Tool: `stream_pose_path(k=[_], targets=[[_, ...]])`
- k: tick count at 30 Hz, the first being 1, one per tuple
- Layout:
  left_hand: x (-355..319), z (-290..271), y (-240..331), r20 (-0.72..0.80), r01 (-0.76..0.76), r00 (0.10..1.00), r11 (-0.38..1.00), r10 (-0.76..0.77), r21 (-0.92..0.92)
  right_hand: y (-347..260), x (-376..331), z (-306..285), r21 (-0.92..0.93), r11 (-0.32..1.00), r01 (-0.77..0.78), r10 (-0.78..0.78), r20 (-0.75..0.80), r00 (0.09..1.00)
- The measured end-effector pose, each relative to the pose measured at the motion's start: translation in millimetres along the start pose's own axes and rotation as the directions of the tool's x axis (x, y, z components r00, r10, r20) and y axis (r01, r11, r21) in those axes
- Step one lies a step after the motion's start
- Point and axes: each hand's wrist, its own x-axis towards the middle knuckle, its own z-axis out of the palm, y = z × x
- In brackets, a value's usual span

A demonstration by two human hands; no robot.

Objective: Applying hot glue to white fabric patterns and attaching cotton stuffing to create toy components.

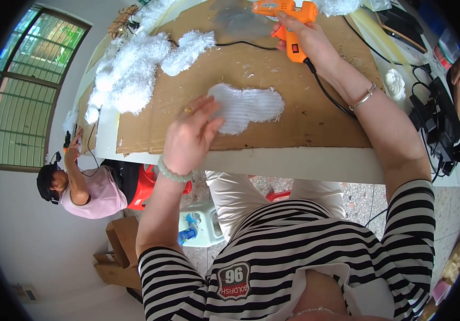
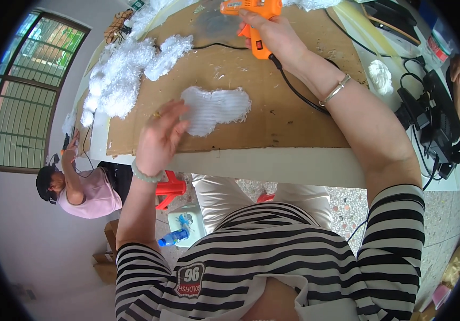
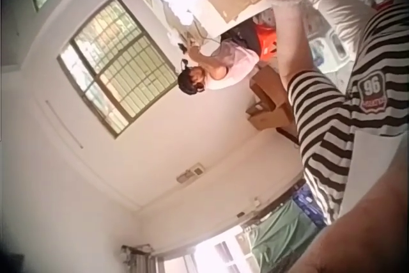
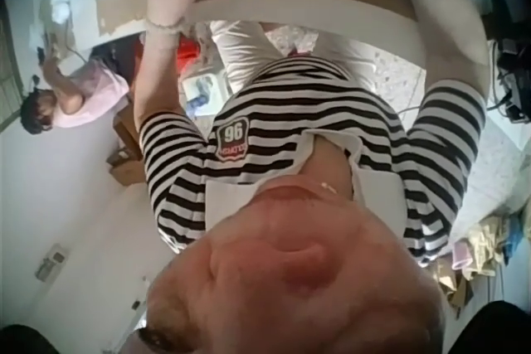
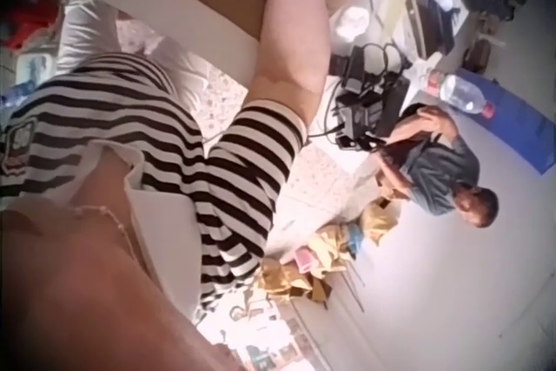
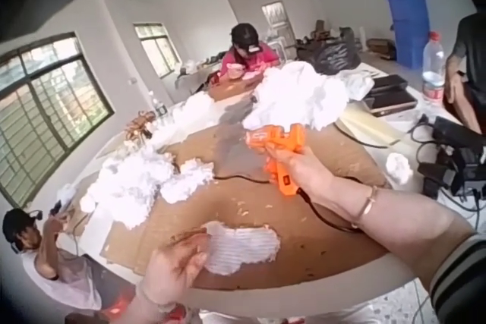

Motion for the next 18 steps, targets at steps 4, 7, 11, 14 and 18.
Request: stream_pose_path(k=[4, 7, 11, 14, 18], targets=[[-25.0, -3.2, -0.9, 0.123, -0.090, 0.991, 0.937, 0.051, 0.337, -3.9, -5.9, 6.4, -0.036, 0.999, 0.023, -0.023, 0.009, 1.000], [-34.7, -4.6, -4.7, -0.055, -0.014, 0.998, 0.985, 0.024, 0.173, -11.8, -9.8, 3.0, -0.112, 0.992, 0.052, -0.048, 0.032, 0.998], [-50.2, 1.0, -1.1, -0.231, 0.144, 0.964, 0.989, -0.131, 0.042, -30.3, -20.6, -0.5, -0.309, 0.939, 0.152, -0.140, 0.060, 0.988], [-62.4, 8.8, -1.1, -0.278, 0.171, 0.945, 0.985, -0.174, -0.033, -39.4, -22.0, -19.4, -0.781, 0.383, 0.492, -0.357, 0.366, 0.859], [-69.0, 18.5, -7.2, -0.301, 0.246, 0.899, 0.935, -0.319, -0.254, -47.5, -53.4, -51.1, -0.682, 0.006, 0.732, -0.276, 0.702, 0.656]])
